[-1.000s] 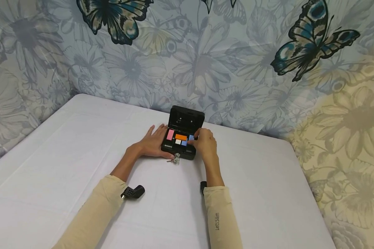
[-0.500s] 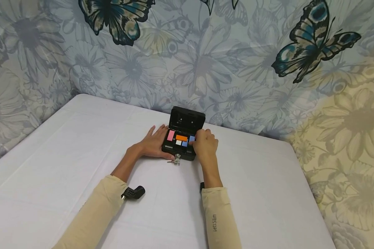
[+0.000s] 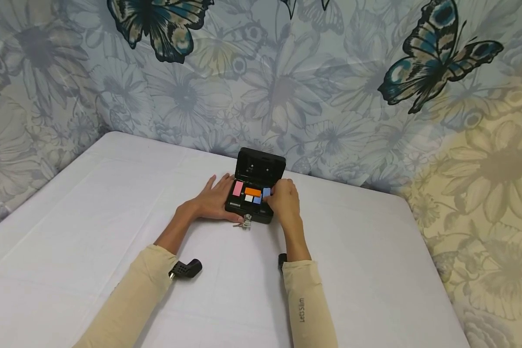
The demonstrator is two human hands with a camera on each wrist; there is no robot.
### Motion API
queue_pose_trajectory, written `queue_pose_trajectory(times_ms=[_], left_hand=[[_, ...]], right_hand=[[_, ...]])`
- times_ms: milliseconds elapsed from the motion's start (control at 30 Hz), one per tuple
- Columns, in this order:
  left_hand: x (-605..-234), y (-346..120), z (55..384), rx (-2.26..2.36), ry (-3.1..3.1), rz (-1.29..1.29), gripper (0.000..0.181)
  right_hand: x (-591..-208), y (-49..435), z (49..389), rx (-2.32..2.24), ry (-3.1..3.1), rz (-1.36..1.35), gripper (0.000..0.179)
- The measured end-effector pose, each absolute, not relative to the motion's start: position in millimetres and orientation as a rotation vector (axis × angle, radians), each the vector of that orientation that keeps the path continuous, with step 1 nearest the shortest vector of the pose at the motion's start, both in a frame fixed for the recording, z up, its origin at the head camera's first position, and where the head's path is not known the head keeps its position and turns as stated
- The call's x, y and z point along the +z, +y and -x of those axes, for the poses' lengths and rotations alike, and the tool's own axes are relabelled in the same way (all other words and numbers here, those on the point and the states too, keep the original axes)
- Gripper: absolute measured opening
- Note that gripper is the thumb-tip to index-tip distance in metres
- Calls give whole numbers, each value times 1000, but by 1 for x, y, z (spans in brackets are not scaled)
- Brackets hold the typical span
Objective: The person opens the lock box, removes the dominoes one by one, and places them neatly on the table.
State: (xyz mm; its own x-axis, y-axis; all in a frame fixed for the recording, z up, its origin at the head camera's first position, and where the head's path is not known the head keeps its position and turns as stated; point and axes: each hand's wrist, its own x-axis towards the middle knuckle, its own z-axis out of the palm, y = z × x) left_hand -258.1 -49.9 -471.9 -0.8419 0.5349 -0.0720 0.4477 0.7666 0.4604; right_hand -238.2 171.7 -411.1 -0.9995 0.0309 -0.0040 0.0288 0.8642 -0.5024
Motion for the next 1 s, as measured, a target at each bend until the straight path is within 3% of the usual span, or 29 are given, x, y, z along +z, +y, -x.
queue_pose_trajectory(times_ms=[467, 1000], left_hand=[[-471, -49, 259, 609, 2769, -776, 127], [-472, -50, 259, 626, 2762, -788, 127]], right_hand=[[-411, 167, 236, 898, -2925, -123, 8], [-398, 174, 235, 1049, -2856, -277, 24]])
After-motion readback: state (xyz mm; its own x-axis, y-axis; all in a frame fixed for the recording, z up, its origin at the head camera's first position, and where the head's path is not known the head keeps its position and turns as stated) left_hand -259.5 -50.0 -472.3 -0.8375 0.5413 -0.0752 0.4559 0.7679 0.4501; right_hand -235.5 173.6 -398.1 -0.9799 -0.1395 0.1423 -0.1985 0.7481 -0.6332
